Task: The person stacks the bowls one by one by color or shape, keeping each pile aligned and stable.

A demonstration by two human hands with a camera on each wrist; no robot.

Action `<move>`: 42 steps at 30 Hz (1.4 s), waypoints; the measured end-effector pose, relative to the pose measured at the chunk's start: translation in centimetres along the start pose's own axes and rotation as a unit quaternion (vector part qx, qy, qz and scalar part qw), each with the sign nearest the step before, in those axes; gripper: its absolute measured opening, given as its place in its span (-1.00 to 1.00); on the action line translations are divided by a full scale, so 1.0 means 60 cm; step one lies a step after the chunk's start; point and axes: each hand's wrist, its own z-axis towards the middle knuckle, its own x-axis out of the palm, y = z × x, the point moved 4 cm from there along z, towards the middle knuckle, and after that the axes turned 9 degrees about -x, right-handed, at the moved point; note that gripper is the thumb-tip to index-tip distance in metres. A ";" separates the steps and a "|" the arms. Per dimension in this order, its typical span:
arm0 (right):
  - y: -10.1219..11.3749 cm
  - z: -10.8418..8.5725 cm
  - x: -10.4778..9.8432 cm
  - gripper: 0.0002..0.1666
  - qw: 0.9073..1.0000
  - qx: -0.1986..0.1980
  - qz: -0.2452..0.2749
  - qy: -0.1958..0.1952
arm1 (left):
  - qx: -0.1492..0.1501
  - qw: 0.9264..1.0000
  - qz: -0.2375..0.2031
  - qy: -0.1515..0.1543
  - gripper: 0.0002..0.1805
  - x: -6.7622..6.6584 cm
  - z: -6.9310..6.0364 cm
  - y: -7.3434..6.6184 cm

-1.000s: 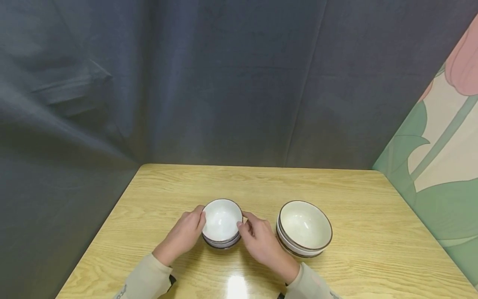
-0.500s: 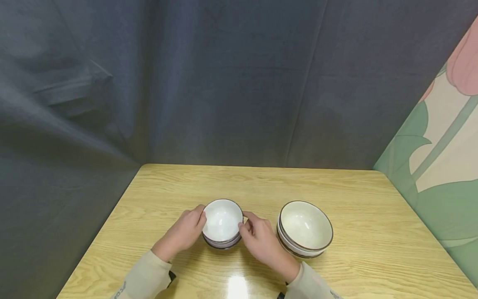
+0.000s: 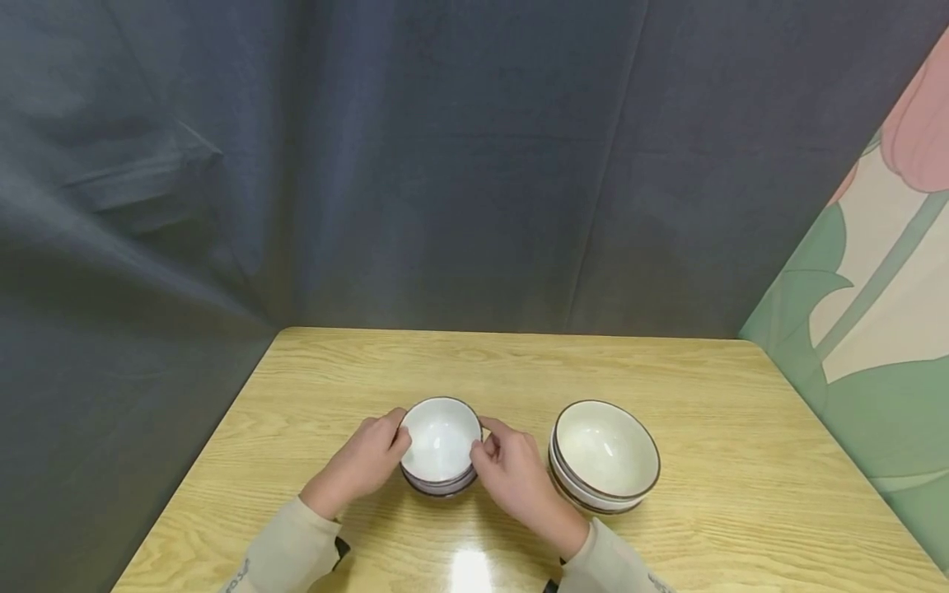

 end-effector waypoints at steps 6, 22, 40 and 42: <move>-0.001 0.001 -0.002 -0.57 1.000 0.013 0.014 -0.001 | -0.012 1.000 0.003 0.006 -0.68 0.003 0.001 -0.001; -0.001 0.001 -0.005 -0.62 0.999 0.013 0.028 0.009 | -0.014 1.000 0.017 0.001 -0.61 0.006 0.000 -0.002; 0.000 0.001 -0.007 -0.59 0.999 0.021 0.041 0.013 | -0.016 0.999 0.024 -0.015 -0.69 0.009 0.002 -0.001; -0.001 0.001 -0.007 -0.59 0.999 0.019 0.041 0.010 | -0.015 0.999 0.025 -0.017 -0.70 0.009 0.003 -0.002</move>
